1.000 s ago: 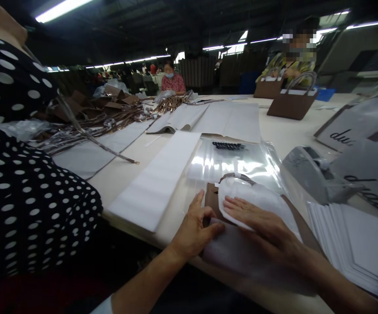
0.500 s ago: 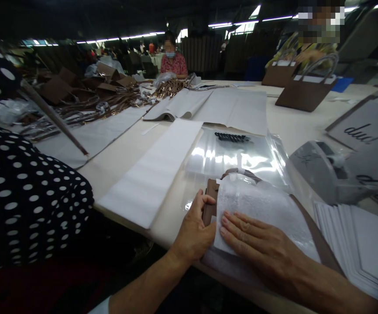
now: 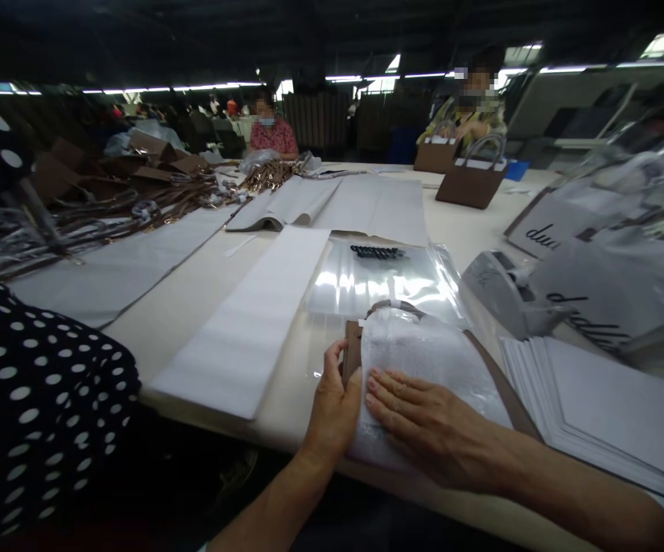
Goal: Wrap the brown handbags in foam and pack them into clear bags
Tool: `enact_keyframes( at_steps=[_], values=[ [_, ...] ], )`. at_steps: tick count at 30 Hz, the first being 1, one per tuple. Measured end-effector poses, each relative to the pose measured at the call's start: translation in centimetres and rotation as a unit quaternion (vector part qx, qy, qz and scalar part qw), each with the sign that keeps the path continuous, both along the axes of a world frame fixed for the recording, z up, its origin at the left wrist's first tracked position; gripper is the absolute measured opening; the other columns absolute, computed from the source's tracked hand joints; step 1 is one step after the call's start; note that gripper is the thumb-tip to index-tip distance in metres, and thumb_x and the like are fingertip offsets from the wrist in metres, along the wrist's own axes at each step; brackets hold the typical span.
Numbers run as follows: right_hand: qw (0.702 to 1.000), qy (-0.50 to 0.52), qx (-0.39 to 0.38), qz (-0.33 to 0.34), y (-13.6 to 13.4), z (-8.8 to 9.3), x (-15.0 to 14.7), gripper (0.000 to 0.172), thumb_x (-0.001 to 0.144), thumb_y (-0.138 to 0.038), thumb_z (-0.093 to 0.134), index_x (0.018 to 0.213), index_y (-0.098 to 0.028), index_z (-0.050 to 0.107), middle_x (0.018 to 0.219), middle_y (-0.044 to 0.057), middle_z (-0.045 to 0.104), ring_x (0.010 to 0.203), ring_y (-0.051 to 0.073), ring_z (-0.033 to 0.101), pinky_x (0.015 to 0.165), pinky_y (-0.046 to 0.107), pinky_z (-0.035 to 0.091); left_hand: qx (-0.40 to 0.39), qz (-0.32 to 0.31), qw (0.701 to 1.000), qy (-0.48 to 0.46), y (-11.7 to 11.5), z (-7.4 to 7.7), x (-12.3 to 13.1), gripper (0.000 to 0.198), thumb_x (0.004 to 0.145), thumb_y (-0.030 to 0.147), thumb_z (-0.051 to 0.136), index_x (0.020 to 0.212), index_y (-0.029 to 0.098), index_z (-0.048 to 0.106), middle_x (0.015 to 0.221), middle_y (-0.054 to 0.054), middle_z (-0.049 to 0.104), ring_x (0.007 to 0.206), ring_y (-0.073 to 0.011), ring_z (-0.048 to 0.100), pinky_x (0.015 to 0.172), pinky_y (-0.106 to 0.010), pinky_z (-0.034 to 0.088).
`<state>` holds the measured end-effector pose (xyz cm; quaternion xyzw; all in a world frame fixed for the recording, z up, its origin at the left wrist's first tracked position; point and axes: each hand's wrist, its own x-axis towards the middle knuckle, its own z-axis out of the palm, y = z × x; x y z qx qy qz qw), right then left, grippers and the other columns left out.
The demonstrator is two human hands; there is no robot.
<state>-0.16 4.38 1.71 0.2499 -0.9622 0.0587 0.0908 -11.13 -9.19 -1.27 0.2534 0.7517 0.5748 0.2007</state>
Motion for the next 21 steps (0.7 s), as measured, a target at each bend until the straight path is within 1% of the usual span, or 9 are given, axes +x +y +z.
enact_keyframes(
  at_steps=[3, 4, 7, 10, 12, 14, 17, 19, 21],
  values=[
    [1.0, -0.011, -0.011, -0.017, -0.5, 0.4, 0.0, 0.042, 0.087, -0.02, 0.04, 0.124, -0.003, 0.045, 0.13, 0.017, 0.044, 0.127, 0.025, 0.032, 0.107, 0.041, 0.03, 0.036, 0.017, 0.984, 0.172, -1.0, 0.1, 0.2, 0.029, 0.088, 0.022, 0.038, 0.117, 0.024, 0.039, 0.127, -0.007, 0.047, 0.117, -0.0183, 0.046, 0.096, -0.038, 0.042],
    [1.0, -0.014, -0.02, -0.017, -0.7, 0.6, -0.1, 0.04, 0.087, -0.021, 0.039, 0.123, -0.004, 0.046, 0.129, 0.016, 0.045, 0.126, 0.024, 0.033, 0.107, 0.04, 0.029, 0.051, -0.014, 0.964, 0.259, -1.6, -0.1, 0.2, 0.028, 0.087, 0.019, 0.041, 0.114, 0.024, 0.044, 0.127, -0.007, 0.047, 0.119, -0.0188, 0.044, 0.098, -0.038, 0.04],
    [0.997, -0.033, -0.07, -0.01, -0.7, 1.1, -0.1, 0.034, 0.087, -0.021, 0.041, 0.116, -0.007, 0.053, 0.125, 0.014, 0.049, 0.126, 0.023, 0.033, 0.109, 0.04, 0.026, 0.07, -0.151, 0.871, 0.463, -3.4, -0.9, 0.1, 0.035, 0.08, 0.009, 0.048, 0.113, 0.022, 0.048, 0.119, -0.007, 0.055, 0.118, -0.0197, 0.045, 0.102, -0.04, 0.037],
    [0.978, -0.081, -0.19, 0.0, 0.4, 2.1, 0.3, 0.032, 0.088, -0.023, 0.044, 0.116, -0.012, 0.054, 0.122, 0.009, 0.053, 0.124, 0.019, 0.037, 0.107, 0.036, 0.029, 0.072, -0.188, 0.824, 0.53, -4.4, -1.6, -0.5, 0.041, 0.078, 0.007, 0.051, 0.117, 0.019, 0.047, 0.114, -0.008, 0.058, 0.117, -0.0209, 0.046, 0.1, -0.042, 0.039],
    [0.949, -0.072, -0.303, -0.045, 1.7, 3.0, 1.1, 0.032, 0.089, -0.023, 0.043, 0.118, -0.015, 0.053, 0.12, 0.007, 0.055, 0.118, 0.015, 0.045, 0.103, 0.033, 0.036, 0.069, -0.188, 0.816, 0.543, -4.4, -1.8, -0.9, 0.039, 0.078, 0.007, 0.051, 0.115, 0.019, 0.05, 0.112, -0.008, 0.059, 0.116, -0.0214, 0.047, 0.098, -0.043, 0.042],
    [0.926, -0.01, -0.359, -0.118, 3.1, 3.8, 2.1, 0.032, 0.089, -0.024, 0.044, 0.119, -0.017, 0.053, 0.122, 0.007, 0.054, 0.116, 0.015, 0.047, 0.101, 0.033, 0.039, 0.075, -0.185, 0.809, 0.553, -4.2, -1.8, -1.1, 0.035, 0.079, 0.008, 0.051, 0.112, 0.018, 0.053, 0.11, -0.008, 0.06, 0.114, -0.0214, 0.049, 0.095, -0.042, 0.044],
    [0.945, 0.053, -0.278, -0.161, 4.1, 4.0, 3.7, 0.041, 0.085, -0.027, 0.052, 0.125, -0.016, 0.048, 0.132, 0.01, 0.044, 0.124, 0.019, 0.037, 0.104, 0.038, 0.033, 0.094, -0.183, 0.801, 0.562, -3.9, -1.7, -1.2, 0.031, 0.08, 0.008, 0.051, 0.108, 0.018, 0.055, 0.107, -0.008, 0.06, 0.112, -0.0214, 0.05, 0.093, -0.042, 0.046],
    [0.967, 0.05, -0.188, -0.167, 3.8, 3.2, 4.2, 0.051, 0.083, -0.028, 0.054, 0.13, -0.014, 0.041, 0.136, 0.012, 0.036, 0.128, 0.021, 0.03, 0.105, 0.039, 0.032, 0.095, -0.188, 0.8, 0.562, -3.8, -1.7, -1.3, 0.03, 0.08, 0.007, 0.051, 0.108, 0.017, 0.055, 0.107, -0.009, 0.06, 0.113, -0.0217, 0.05, 0.093, -0.042, 0.046],
    [0.974, 0.07, -0.123, -0.175, 3.0, 1.8, 4.1, 0.047, 0.085, -0.023, 0.051, 0.13, -0.012, 0.041, 0.136, 0.012, 0.037, 0.129, 0.021, 0.028, 0.105, 0.04, 0.032, 0.093, -0.191, 0.8, 0.561, -3.7, -1.8, -1.4, 0.03, 0.079, 0.006, 0.051, 0.108, 0.016, 0.055, 0.108, -0.009, 0.059, 0.114, -0.0218, 0.049, 0.094, -0.042, 0.045]
  ],
)
